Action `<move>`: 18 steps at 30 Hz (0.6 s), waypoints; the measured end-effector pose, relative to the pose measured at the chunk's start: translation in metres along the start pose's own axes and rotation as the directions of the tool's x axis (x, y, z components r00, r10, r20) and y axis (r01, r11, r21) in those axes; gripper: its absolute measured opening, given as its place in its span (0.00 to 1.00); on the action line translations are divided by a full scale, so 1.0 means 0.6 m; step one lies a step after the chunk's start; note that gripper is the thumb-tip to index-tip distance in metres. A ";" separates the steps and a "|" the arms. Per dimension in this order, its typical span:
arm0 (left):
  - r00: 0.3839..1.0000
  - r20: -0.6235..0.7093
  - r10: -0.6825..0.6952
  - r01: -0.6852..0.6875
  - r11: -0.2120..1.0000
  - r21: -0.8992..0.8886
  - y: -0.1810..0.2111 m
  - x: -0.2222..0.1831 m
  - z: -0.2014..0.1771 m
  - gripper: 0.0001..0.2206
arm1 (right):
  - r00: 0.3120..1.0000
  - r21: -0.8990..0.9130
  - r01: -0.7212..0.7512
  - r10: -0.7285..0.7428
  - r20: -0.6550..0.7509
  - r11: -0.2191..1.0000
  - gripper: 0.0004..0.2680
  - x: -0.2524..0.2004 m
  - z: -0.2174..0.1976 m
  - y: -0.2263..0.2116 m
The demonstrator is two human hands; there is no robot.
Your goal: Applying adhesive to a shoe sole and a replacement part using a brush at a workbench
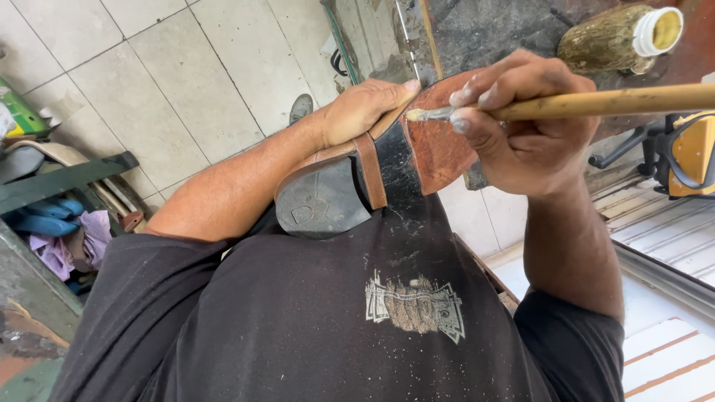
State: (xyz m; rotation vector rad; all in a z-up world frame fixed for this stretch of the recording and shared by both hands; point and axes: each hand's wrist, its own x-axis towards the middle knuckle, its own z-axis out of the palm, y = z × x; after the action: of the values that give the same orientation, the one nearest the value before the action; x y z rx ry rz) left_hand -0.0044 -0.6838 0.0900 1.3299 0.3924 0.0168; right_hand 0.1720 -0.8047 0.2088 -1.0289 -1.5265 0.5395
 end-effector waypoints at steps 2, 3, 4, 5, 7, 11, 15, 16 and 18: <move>0.998 0.033 -0.061 0.063 0.995 -0.072 0.017 -0.007 0.002 0.25 | 0.998 -0.094 -0.038 0.042 0.037 0.995 0.09 -0.004 -0.004 -0.005; 0.997 0.035 -0.062 0.065 0.995 -0.071 0.009 -0.004 0.001 0.25 | 0.998 -0.094 -0.040 0.043 0.035 0.995 0.09 0.000 0.002 -0.006; 0.998 0.015 -0.053 0.054 0.997 -0.052 0.001 0.000 0.001 0.22 | 0.999 -0.052 -0.034 0.035 0.019 0.998 0.09 0.003 0.007 -0.008; 0.999 -0.008 -0.043 0.042 0.999 -0.033 -0.006 0.003 0.000 0.24 | 1.000 -0.009 -0.026 0.026 0.005 1.000 0.09 0.008 0.011 -0.009; 0.997 -0.009 -0.075 0.074 0.994 -0.083 0.007 0.000 0.003 0.22 | 0.999 -0.036 -0.025 0.026 0.035 0.999 0.08 0.003 0.005 -0.003; 0.997 -0.002 -0.080 0.080 0.992 -0.094 0.013 -0.001 0.002 0.24 | 0.999 -0.069 -0.006 0.009 0.036 0.998 0.08 0.002 0.007 0.003; 0.993 -0.010 -0.117 0.117 0.993 -0.032 0.018 -0.003 0.001 0.24 | 0.994 -0.048 -0.077 0.081 0.079 0.996 0.09 -0.002 0.004 -0.003; 0.993 0.003 -0.121 0.121 0.991 -0.060 0.021 -0.004 0.001 0.25 | 0.993 -0.031 -0.078 0.081 0.082 0.996 0.09 -0.006 0.002 -0.001; 0.992 0.016 -0.123 0.124 0.988 -0.087 0.020 -0.003 0.000 0.26 | 0.993 -0.016 -0.078 0.079 0.085 0.997 0.09 -0.012 -0.002 0.001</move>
State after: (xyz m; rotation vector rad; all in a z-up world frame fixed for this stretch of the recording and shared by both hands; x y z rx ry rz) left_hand -0.0033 -0.6812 0.1018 1.2165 0.4594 -0.0757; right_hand 0.1731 -0.8105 0.2050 -1.0914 -1.5711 0.6362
